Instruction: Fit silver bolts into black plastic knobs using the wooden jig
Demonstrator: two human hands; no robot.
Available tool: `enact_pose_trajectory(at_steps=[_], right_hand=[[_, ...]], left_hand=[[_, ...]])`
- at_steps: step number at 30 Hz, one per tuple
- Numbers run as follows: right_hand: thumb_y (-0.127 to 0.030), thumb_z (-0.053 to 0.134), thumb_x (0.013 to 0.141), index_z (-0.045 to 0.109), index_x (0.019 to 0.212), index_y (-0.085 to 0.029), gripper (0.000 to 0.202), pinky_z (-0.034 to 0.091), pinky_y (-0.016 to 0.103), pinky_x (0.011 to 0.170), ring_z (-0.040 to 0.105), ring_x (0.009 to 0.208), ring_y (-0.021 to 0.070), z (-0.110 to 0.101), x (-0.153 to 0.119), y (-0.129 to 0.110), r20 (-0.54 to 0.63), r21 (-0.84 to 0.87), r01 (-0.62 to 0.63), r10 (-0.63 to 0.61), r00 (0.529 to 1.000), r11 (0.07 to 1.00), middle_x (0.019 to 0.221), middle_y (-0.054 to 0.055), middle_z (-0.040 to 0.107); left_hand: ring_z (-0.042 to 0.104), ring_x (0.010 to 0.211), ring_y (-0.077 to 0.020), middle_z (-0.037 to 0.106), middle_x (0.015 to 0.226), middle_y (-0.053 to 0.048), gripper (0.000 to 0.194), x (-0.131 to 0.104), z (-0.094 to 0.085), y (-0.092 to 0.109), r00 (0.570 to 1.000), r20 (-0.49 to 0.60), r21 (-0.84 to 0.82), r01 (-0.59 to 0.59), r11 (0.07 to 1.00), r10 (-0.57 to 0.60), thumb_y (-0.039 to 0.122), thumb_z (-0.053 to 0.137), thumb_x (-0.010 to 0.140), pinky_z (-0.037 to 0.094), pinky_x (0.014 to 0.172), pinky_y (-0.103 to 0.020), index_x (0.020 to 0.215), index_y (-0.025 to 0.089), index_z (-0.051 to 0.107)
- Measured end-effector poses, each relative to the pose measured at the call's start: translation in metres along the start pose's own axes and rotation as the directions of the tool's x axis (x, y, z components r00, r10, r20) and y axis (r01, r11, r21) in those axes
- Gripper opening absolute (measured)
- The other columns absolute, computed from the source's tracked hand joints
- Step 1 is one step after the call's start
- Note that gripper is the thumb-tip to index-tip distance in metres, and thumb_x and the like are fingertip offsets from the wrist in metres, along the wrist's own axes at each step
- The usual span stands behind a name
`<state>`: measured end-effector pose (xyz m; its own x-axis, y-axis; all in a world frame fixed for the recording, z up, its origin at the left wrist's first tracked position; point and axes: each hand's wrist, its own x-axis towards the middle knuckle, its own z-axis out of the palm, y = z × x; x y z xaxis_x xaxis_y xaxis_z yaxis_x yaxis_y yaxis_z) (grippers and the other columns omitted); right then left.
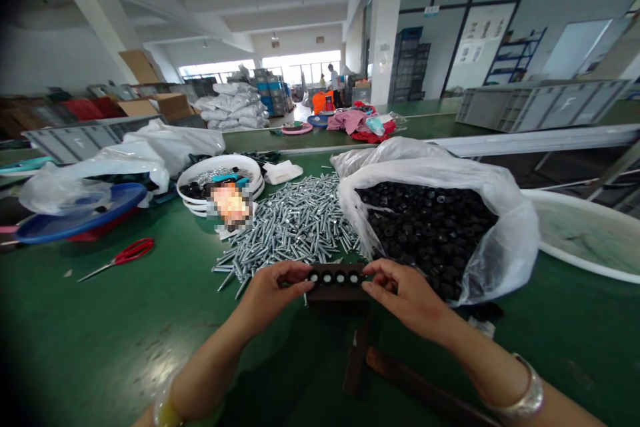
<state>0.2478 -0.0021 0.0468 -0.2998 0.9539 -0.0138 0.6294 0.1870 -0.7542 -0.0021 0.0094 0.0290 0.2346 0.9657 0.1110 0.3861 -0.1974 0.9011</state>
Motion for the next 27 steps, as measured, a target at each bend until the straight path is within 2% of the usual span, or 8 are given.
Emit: enact_pose_trajectory(at_steps=[6, 10, 14, 15, 17, 21, 25, 27], right_hand=[[-0.041, 0.048, 0.082, 0.062, 0.088, -0.018, 0.027, 0.045, 0.027, 0.062, 0.060, 0.071, 0.0170, 0.004, 0.000, -0.002, -0.023, -0.030, 0.046, -0.046, 0.999, 0.999, 0.078, 0.003, 0.067], [-0.038, 0.048, 0.083, 0.065, 0.089, -0.020, 0.026, 0.045, 0.027, 0.064, 0.061, 0.073, 0.0169, -0.015, -0.001, 0.008, 0.013, -0.223, 0.105, -0.105, 0.994, 0.969, 0.083, 0.003, 0.068], [-0.031, 0.043, 0.083, 0.066, 0.092, -0.019, 0.027, 0.045, 0.033, 0.075, 0.061, 0.082, 0.0208, -0.051, 0.004, 0.037, -0.225, -0.557, -0.062, -0.078, 0.971, 0.828, 0.092, 0.007, 0.068], [-0.030, 0.042, 0.083, 0.065, 0.094, -0.019, 0.028, 0.045, 0.034, 0.077, 0.061, 0.085, 0.0214, -0.058, 0.006, 0.045, -0.256, -0.607, -0.102, -0.072, 0.964, 0.788, 0.094, 0.008, 0.068], [-0.029, 0.042, 0.083, 0.064, 0.100, -0.017, 0.030, 0.045, 0.034, 0.080, 0.060, 0.089, 0.0221, -0.068, 0.012, 0.058, -0.242, -0.680, -0.123, -0.063, 0.968, 0.723, 0.098, 0.009, 0.066], [-0.033, 0.043, 0.083, 0.057, 0.112, -0.011, 0.039, 0.043, 0.035, 0.083, 0.058, 0.096, 0.0247, -0.067, 0.024, 0.066, -0.252, -0.761, -0.206, 0.013, 0.968, 0.615, 0.105, 0.014, 0.063], [-0.031, 0.045, 0.081, 0.057, 0.107, -0.014, 0.034, 0.045, 0.035, 0.076, 0.059, 0.094, 0.0251, -0.062, 0.034, 0.064, -0.303, -0.771, -0.299, 0.089, 0.949, 0.563, 0.102, 0.013, 0.064], [-0.029, 0.047, 0.079, 0.058, 0.105, -0.016, 0.031, 0.046, 0.035, 0.073, 0.060, 0.092, 0.0256, -0.066, 0.035, 0.066, -0.317, -0.769, -0.313, 0.093, 0.944, 0.558, 0.101, 0.012, 0.064]], left_hand=[[0.061, 0.070, -0.0153, 0.067, 0.079, -0.004, 0.024, 0.001, 0.000, -0.009, 1.000, 0.009, -0.034, -0.018, 0.999, 0.018, 0.028, 0.066, 0.071, 0.048, 0.065, -0.026, 0.092, 0.016, 0.066], [0.058, 0.066, -0.0140, 0.066, 0.079, -0.003, 0.031, 0.001, -0.002, -0.009, 0.995, 0.099, -0.066, 0.027, 0.997, -0.020, 0.031, 0.065, 0.071, 0.046, 0.058, -0.024, 0.098, 0.017, 0.065], [0.058, 0.071, -0.0156, 0.067, 0.082, -0.004, 0.029, 0.003, 0.003, -0.009, 0.995, 0.085, -0.138, 0.068, 0.988, -0.056, 0.034, 0.062, 0.073, 0.045, 0.059, -0.024, 0.096, 0.017, 0.066], [0.058, 0.071, -0.0156, 0.066, 0.083, -0.004, 0.029, 0.003, 0.004, -0.009, 0.995, 0.080, -0.152, 0.071, 0.986, -0.059, 0.034, 0.062, 0.073, 0.045, 0.059, -0.024, 0.096, 0.017, 0.066], [0.057, 0.068, -0.0144, 0.066, 0.082, -0.004, 0.031, 0.003, 0.007, -0.010, 0.993, 0.089, -0.164, 0.089, 0.983, -0.075, 0.035, 0.062, 0.073, 0.045, 0.058, -0.024, 0.098, 0.017, 0.066], [0.055, 0.064, -0.0121, 0.063, 0.081, -0.003, 0.036, 0.003, 0.007, -0.012, 0.983, 0.137, -0.193, 0.144, 0.971, -0.119, 0.038, 0.062, 0.073, 0.044, 0.058, -0.023, 0.102, 0.018, 0.064], [0.058, 0.075, -0.0148, 0.063, 0.090, -0.005, 0.038, 0.005, 0.000, -0.009, 0.973, 0.209, -0.211, 0.146, 0.967, -0.101, 0.039, 0.062, 0.074, 0.045, 0.070, -0.027, 0.105, 0.017, 0.063], [0.058, 0.079, -0.0160, 0.064, 0.095, -0.006, 0.040, 0.008, -0.005, -0.007, 0.974, 0.197, -0.179, 0.148, 0.973, -0.112, 0.042, 0.059, 0.075, 0.045, 0.072, -0.028, 0.108, 0.018, 0.061]])
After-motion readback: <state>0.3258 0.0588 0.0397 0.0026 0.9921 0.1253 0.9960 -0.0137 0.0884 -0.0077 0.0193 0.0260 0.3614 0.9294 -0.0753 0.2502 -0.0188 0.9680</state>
